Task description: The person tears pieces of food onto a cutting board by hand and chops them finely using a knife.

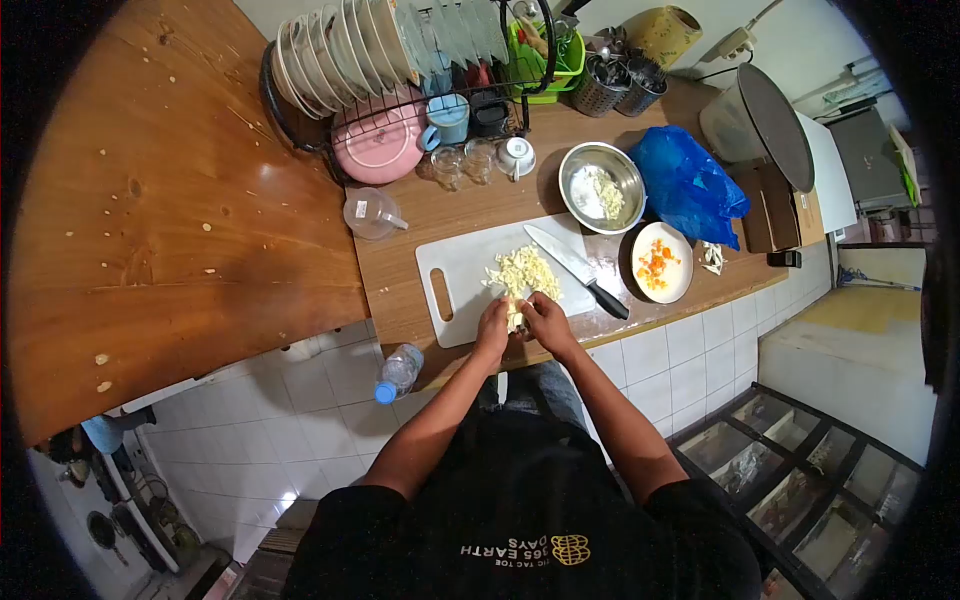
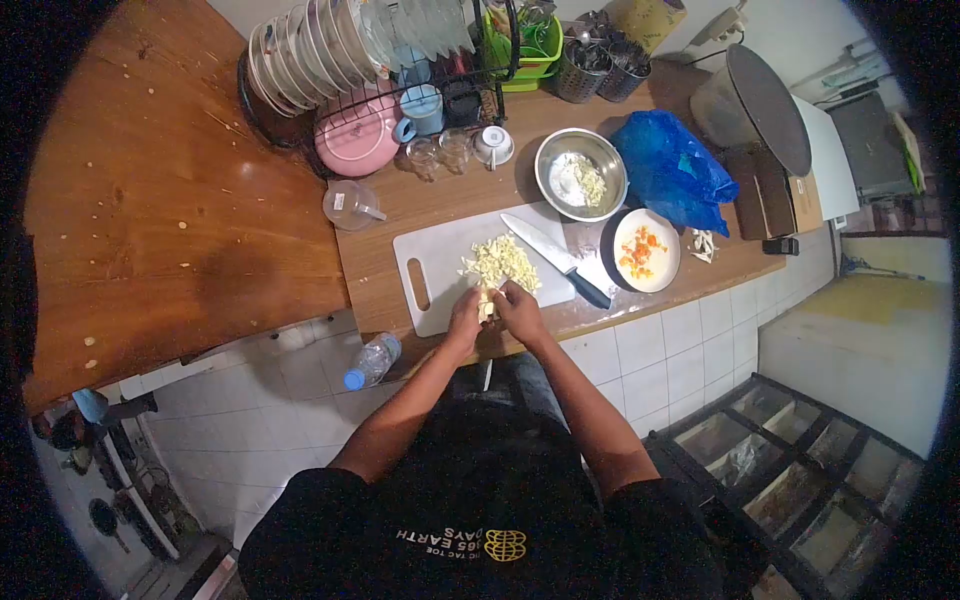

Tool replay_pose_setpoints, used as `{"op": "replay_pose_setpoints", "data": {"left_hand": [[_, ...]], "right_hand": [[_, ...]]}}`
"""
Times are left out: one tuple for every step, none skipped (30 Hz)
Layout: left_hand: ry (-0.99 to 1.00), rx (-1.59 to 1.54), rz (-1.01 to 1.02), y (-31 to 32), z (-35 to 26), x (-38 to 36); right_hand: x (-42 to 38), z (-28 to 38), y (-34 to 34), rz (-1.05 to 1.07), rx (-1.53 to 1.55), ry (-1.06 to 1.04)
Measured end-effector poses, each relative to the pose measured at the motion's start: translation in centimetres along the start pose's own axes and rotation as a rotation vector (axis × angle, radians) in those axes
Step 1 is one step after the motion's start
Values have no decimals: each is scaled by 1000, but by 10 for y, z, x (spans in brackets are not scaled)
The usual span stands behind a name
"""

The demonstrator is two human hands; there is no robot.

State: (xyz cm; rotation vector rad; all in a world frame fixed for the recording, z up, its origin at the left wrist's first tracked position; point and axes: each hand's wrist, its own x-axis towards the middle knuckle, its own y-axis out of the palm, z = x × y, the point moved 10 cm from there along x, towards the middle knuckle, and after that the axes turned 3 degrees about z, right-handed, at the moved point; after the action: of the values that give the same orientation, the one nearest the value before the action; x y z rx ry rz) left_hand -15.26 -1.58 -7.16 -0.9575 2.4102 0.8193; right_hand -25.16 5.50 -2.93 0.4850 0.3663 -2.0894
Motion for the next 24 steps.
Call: {"op": "replay_pose_setpoints", "data": {"left_hand": [[161, 79, -67, -6, -10, 1], [160, 78, -69, -8, -4, 6], [241, 140, -79, -10, -14, 6], [323, 202, -90, -11, -22, 5], [322, 199, -97, -14, -23, 5], [386, 406, -140, -13, -40, -4], [446, 614, -185, -8, -60, -16], [456, 644, -229, -6, -74, -29], [456, 642, -240, -8, -76, -34], [406, 643, -187, -8, -72, -37], [357, 644, -131, -5, -69, -38], [382, 640, -153, -4, -72, -41], [383, 641, -153, -3, -72, -43], [436, 650, -151, 1, -77, -45], [490, 658, -147, 6, -84, -48], [492, 657, -143, 11, -87, -49], [530, 662, -144, 15, -94, -51], [570, 668, -147, 18, -101, -53], [577, 669, -151, 19, -102, -50], [578, 682, -152, 18, -102, -48], [577, 695, -155, 17, -100, -46], [577, 697, -162, 14, -98, -45], [548, 671, -131, 13, -93, -40], [523, 645, -100, 13, -94, -37]], "right_hand": [[3, -3, -1, 3, -73, 39], [3, -3, -2, 5, -74, 41], [0, -7, 0, 37, -42, 97], [-3, -6, 3, 71, -10, 153], [-3, -12, 4, 77, -13, 155], [3, -17, 0, 40, -108, 27], [1, -8, 0, 5, -201, -104], [-1, -12, 2, 16, -203, -105], [-4, -20, -2, -23, -101, -10], [-10, -28, -3, -62, 1, 86], [-13, -25, 0, -55, 1, 84], [-16, -18, 2, -70, -15, 22], [-18, -10, 1, -88, -32, -38], [-20, -12, -1, -72, -70, -1], [-17, -16, -5, -77, -71, -1], [-12, -15, 0, 20, -57, -48], [-8, -13, 6, 120, -43, -98], [-9, -6, 3, 119, -45, -104], [-10, 2, 1, 130, -71, -69], [-10, 9, 1, 144, -97, -33], [-5, 5, 1, 150, -98, -39], [-2, -3, -3, 116, -140, -6], [0, -11, -6, 81, -181, 26], [2, -14, -4, 87, -180, 22]]}}
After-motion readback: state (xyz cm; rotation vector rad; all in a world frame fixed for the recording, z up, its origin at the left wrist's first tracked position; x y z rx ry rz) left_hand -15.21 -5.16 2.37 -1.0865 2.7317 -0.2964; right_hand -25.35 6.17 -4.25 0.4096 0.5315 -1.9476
